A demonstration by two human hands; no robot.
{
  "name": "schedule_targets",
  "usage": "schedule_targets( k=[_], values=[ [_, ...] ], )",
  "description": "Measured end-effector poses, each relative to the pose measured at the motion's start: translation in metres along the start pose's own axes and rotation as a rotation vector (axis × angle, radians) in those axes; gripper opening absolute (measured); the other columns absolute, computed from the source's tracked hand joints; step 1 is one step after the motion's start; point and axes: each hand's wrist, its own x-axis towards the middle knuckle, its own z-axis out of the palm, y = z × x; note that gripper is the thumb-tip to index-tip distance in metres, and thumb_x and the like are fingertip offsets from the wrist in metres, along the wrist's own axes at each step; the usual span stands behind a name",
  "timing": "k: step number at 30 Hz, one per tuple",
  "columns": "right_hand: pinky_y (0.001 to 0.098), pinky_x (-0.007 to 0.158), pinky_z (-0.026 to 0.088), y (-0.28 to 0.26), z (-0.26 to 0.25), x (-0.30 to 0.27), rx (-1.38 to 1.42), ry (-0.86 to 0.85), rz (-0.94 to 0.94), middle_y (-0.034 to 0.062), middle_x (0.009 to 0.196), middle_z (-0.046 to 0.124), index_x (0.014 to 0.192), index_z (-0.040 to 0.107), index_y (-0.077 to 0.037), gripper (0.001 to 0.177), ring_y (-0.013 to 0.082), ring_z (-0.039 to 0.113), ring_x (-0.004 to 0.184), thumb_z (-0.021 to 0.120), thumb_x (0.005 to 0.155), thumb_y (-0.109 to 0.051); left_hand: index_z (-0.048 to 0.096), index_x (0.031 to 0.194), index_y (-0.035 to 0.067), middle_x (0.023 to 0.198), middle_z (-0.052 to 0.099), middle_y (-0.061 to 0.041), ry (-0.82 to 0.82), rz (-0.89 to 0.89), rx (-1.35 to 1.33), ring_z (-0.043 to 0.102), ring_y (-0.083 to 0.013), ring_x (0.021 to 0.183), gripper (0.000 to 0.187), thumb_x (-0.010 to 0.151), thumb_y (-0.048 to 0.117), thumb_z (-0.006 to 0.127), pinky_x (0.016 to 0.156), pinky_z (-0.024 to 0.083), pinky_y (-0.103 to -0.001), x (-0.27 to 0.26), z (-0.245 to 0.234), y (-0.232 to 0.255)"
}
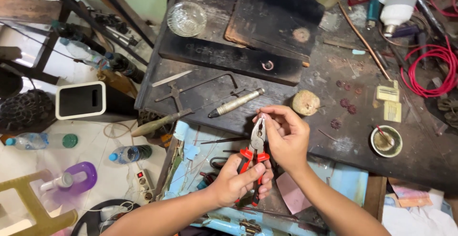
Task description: Using needle-nose pliers to bend a small metal wire into a circular ring shape at a jewelry workbench.
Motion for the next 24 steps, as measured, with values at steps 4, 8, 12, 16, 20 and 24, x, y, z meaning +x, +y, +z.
schedule_targets(
  k=[4, 8, 12, 16, 20, 24],
  values=[
    [0.0275, 0.08, 0.066, -0.011, -0.01, -0.011, -0.027, 0.098, 0.005, 0.0165, 0.098, 0.074, 0.104, 0.067, 0.004, 0.008, 0.0216, 0.077, 0.085, 0.063, 0.097, 0.004, 0.049, 0.095, 0.001, 0.083, 0.05, -0.011, -0.058, -0.058, 0.051, 0.052, -0.0219, 0.069, 0.023, 0.105, 0.02, 0.059, 0.06, 0.048, -0.032, 0.003, 0.015, 0.003],
    [0.0271, 0.079, 0.065, -0.013, -0.025, -0.019, -0.06, 0.258, 0.034, 0.0173, 0.097, 0.075, 0.103, 0.067, 0.003, 0.006, 0.0209, 0.077, 0.084, 0.064, 0.098, 0.003, 0.048, 0.09, 0.003, 0.08, 0.049, -0.011, -0.059, -0.163, 0.068, 0.053, -0.0204, 0.067, 0.026, 0.103, 0.02, 0.062, 0.059, 0.049, -0.031, 0.013, 0.033, 0.002],
    [0.0258, 0.079, 0.064, -0.012, -0.046, -0.021, -0.112, 0.373, 0.051, 0.015, 0.092, 0.075, 0.103, 0.068, 0.002, 0.005, 0.0194, 0.077, 0.084, 0.064, 0.1, 0.002, 0.047, 0.084, 0.003, 0.078, 0.048, -0.011, -0.006, -0.271, -0.001, 0.051, -0.0195, 0.065, 0.028, 0.102, 0.016, 0.064, 0.055, 0.047, -0.031, 0.026, 0.05, -0.004],
    [0.0257, 0.079, 0.063, 0.01, -0.064, -0.021, -0.053, 0.431, 0.099, 0.0162, 0.09, 0.075, 0.103, 0.068, 0.003, 0.006, 0.02, 0.077, 0.083, 0.063, 0.099, 0.003, 0.048, 0.087, 0.005, 0.078, 0.049, -0.009, 0.004, -0.344, 0.033, 0.052, -0.0186, 0.064, 0.026, 0.101, 0.019, 0.065, 0.056, 0.047, -0.029, 0.044, 0.053, -0.011],
    [0.023, 0.077, 0.062, 0.02, -0.074, -0.015, -0.071, 0.423, 0.105, 0.0127, 0.09, 0.075, 0.101, 0.07, 0.001, 0.005, 0.0171, 0.077, 0.081, 0.067, 0.097, 0.003, 0.048, 0.088, 0.004, 0.076, 0.05, -0.012, 0.064, -0.308, -0.011, 0.052, -0.0217, 0.062, 0.024, 0.101, 0.013, 0.065, 0.052, 0.045, -0.032, 0.056, 0.049, -0.023],
    [0.0222, 0.077, 0.062, 0.022, -0.08, -0.011, -0.06, 0.414, 0.132, 0.0115, 0.092, 0.076, 0.1, 0.071, 0.0, 0.005, 0.0179, 0.079, 0.083, 0.069, 0.096, 0.002, 0.047, 0.085, 0.003, 0.077, 0.051, -0.013, 0.074, -0.3, -0.005, 0.053, -0.0237, 0.061, 0.025, 0.102, 0.012, 0.064, 0.052, 0.046, -0.034, 0.061, 0.05, -0.022]
  ],
)
